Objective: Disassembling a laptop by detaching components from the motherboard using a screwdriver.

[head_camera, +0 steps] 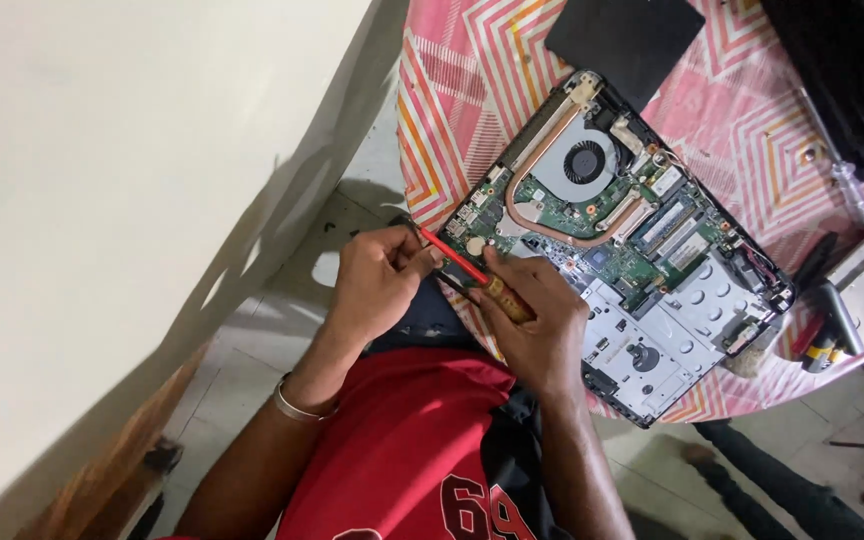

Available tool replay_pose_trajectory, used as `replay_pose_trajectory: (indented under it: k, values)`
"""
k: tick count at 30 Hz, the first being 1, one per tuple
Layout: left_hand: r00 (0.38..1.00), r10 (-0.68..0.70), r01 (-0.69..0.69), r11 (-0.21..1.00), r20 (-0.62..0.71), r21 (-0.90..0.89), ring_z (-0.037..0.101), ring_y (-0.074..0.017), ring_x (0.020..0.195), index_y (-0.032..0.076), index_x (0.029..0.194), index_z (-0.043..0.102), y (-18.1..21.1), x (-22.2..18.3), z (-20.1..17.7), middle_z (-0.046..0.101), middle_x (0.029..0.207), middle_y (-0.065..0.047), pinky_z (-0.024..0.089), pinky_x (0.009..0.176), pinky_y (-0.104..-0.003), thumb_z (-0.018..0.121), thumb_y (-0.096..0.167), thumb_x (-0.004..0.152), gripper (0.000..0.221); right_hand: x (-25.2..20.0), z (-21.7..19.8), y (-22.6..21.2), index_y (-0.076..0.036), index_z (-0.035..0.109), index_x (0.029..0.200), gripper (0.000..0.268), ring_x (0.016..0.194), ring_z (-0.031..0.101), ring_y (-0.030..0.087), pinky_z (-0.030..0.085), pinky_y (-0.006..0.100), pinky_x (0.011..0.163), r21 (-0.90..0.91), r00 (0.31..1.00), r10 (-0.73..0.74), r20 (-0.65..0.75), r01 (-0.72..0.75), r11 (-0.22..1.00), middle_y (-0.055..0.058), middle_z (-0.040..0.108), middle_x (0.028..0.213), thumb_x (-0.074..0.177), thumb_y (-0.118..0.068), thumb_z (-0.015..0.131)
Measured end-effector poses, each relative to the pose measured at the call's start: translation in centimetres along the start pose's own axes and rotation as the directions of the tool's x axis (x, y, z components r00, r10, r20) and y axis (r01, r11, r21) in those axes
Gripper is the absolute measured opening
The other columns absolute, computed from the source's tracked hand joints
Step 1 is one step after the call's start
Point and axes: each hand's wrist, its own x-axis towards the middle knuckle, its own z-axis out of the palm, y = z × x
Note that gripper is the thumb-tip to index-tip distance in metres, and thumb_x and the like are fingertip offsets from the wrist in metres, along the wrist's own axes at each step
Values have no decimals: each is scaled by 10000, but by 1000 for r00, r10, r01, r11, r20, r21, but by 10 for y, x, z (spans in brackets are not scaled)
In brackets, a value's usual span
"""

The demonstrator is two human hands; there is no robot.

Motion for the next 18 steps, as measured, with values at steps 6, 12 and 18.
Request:
replay_pose_trajectory:
  k: [6,12,18]
  values:
    - [997,-30,26,998,73,54,487,-125,452,51,729,721,-2,2,-4,546,481,-67,406,461,-258,753,185,931,244,-12,0,8,-110,792,1193,391,956,734,451,581,486,841,61,997,69,-33,-66,996,180,762,989,814,-125,887]
    - [998,15,-24,990,66,139,526,-128,450,56,729,742,-5,0,-5,584,481,-74,427,452,-250,745,216,964,284,-23,-4,13,-139,811,1149,390,994,744,408,590,450,872,75,987,143,-75,-138,988,135,791,1008,774,-151,921]
    - [997,24,-42,962,69,268,563,-149,509,98,774,754,-13,2,-7,616,513,-56,469,540,-294,743,335,966,305,-27,2,31,-236,796,1128,340,897,765,261,599,378,812,-15,993,32,-116,-34,999,0,776,945,821,-350,887]
